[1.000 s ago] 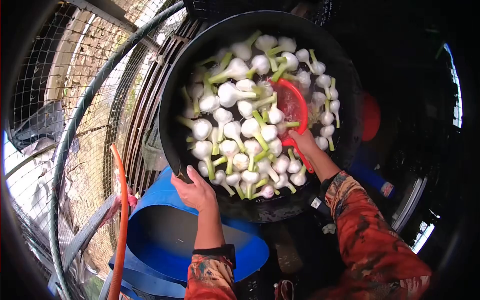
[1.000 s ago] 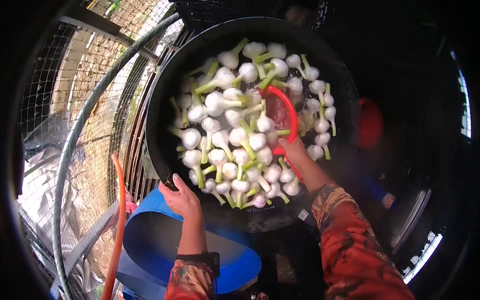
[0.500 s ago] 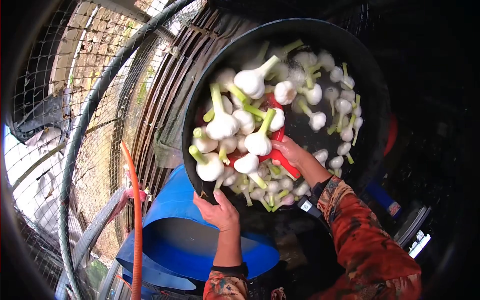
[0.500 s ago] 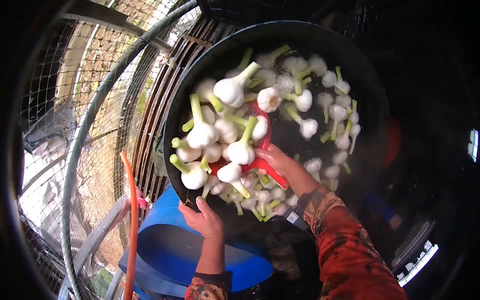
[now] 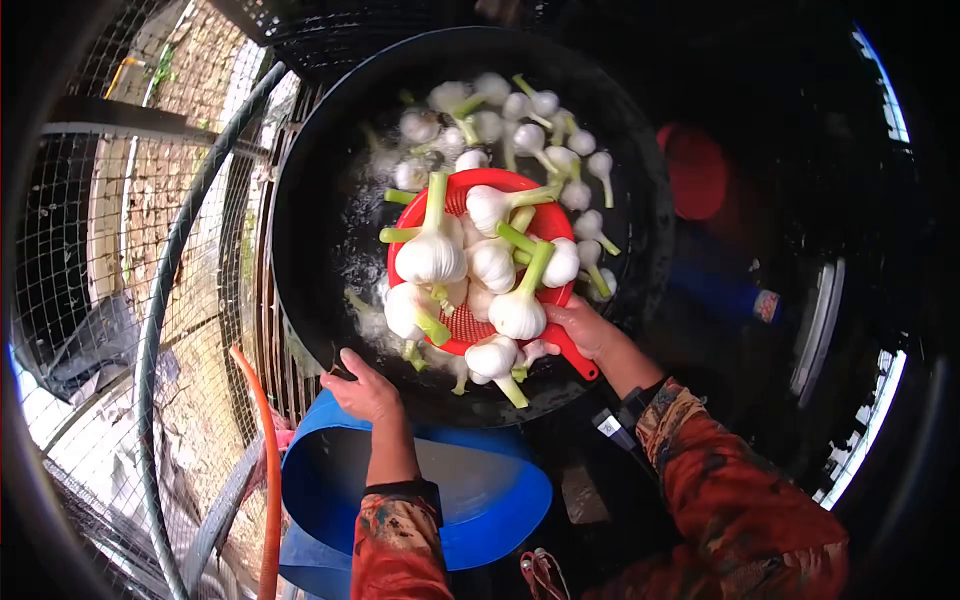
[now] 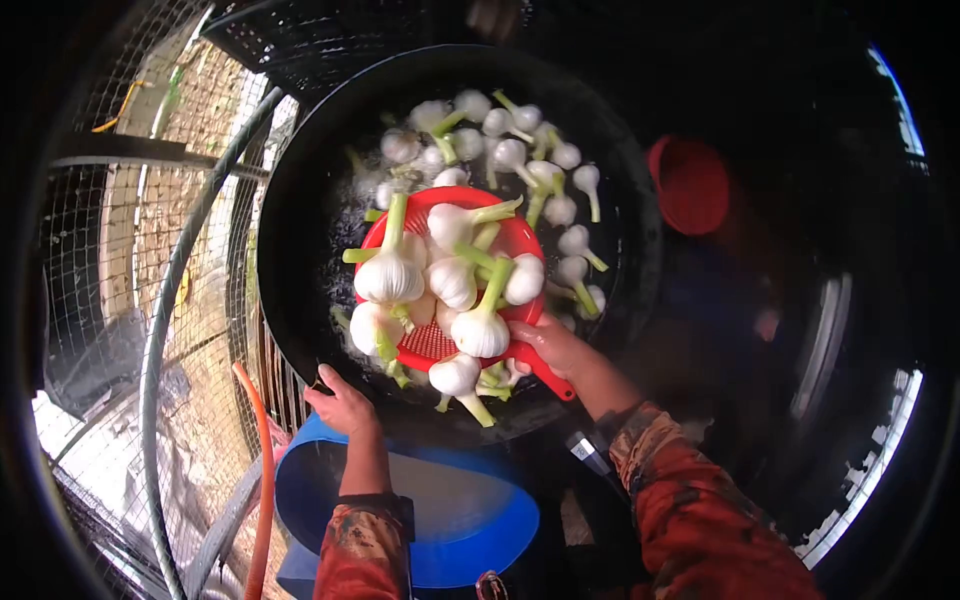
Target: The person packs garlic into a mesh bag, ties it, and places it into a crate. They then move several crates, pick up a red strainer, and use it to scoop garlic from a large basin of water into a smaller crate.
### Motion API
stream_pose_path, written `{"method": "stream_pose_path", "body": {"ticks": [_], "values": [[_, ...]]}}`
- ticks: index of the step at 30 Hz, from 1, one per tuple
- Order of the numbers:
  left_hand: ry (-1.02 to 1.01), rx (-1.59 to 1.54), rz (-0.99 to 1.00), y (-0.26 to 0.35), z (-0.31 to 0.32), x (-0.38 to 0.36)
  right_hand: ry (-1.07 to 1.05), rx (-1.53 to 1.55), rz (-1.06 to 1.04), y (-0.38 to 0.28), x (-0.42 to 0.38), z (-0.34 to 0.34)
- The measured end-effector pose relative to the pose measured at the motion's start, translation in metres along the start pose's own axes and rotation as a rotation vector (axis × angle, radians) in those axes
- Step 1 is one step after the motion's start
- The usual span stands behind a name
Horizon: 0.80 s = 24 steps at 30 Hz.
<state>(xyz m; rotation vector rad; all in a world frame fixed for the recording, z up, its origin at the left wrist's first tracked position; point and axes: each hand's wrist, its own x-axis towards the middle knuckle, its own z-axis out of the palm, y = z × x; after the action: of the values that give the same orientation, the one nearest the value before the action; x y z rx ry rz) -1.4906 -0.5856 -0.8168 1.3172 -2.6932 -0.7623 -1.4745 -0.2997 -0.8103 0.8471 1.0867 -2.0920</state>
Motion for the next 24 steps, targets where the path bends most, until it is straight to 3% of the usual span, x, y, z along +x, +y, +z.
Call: {"method": "stream_pose_path", "body": {"ticks": [3, 5, 7, 8, 10, 11, 12, 13, 14, 15, 16, 17, 19, 21, 22, 23, 24], "values": [[0.002, -0.076, 0.051, -0.006, 0.001, -0.004, 0.003, 0.096, -0.098, 0.005, -0.068, -0.012], [-0.194, -0.431, 0.112, -0.004, -0.014, -0.013, 0.059, 0.174, -0.171, 0.017, -0.120, -0.016], [-0.272, -0.484, -0.072, -0.003, -0.048, -0.051, -0.011, 0.180, -0.263, 0.037, -0.174, -0.033], [-0.286, -0.502, -0.060, -0.006, -0.053, -0.093, -0.047, 0.199, -0.295, 0.045, -0.187, -0.064], [-0.271, -0.374, 0.205, -0.035, -0.081, -0.133, -0.045, 0.314, -0.335, 0.069, -0.250, -0.071], [-0.405, -0.399, 0.276, -0.049, -0.095, -0.161, -0.014, 0.368, -0.353, 0.085, -0.283, -0.073], [-0.392, -0.207, 0.488, -0.074, -0.105, -0.191, 0.062, 0.453, -0.327, 0.102, -0.314, -0.078], [-0.532, -0.172, 0.620, -0.101, -0.112, -0.215, 0.127, 0.529, -0.299, 0.120, -0.345, -0.085], [-0.624, 0.062, 0.657, -0.105, -0.133, -0.254, 0.169, 0.537, -0.308, 0.143, -0.372, -0.096], [-0.625, 0.108, 0.702, -0.151, -0.069, -0.277, 0.142, 0.473, -0.358, 0.175, -0.352, -0.156], [-0.686, 0.279, 0.730, -0.173, -0.084, -0.288, 0.250, 0.486, -0.384, 0.193, -0.388, -0.158], [-0.733, 0.411, 0.687, -0.173, -0.095, -0.310, 0.344, 0.482, -0.414, 0.214, -0.409, -0.171], [-0.786, 0.481, 0.516, -0.198, -0.100, -0.335, 0.334, 0.619, -0.369, 0.283, -0.438, -0.225], [-0.846, 0.444, 0.419, -0.239, -0.089, -0.332, 0.494, 0.748, -0.362, 0.294, -0.483, -0.239], [-0.821, 0.471, 0.460, -0.236, -0.058, -0.340, 0.528, 0.590, -0.382, 0.295, -0.467, -0.280], [-0.830, 0.505, 0.463, -0.241, -0.067, -0.340, 0.601, 0.718, -0.393, 0.302, -0.477, -0.282], [-0.909, 0.324, 0.413, -0.246, -0.064, -0.341, 0.746, 0.651, -0.355, 0.301, -0.478, -0.288]]}}
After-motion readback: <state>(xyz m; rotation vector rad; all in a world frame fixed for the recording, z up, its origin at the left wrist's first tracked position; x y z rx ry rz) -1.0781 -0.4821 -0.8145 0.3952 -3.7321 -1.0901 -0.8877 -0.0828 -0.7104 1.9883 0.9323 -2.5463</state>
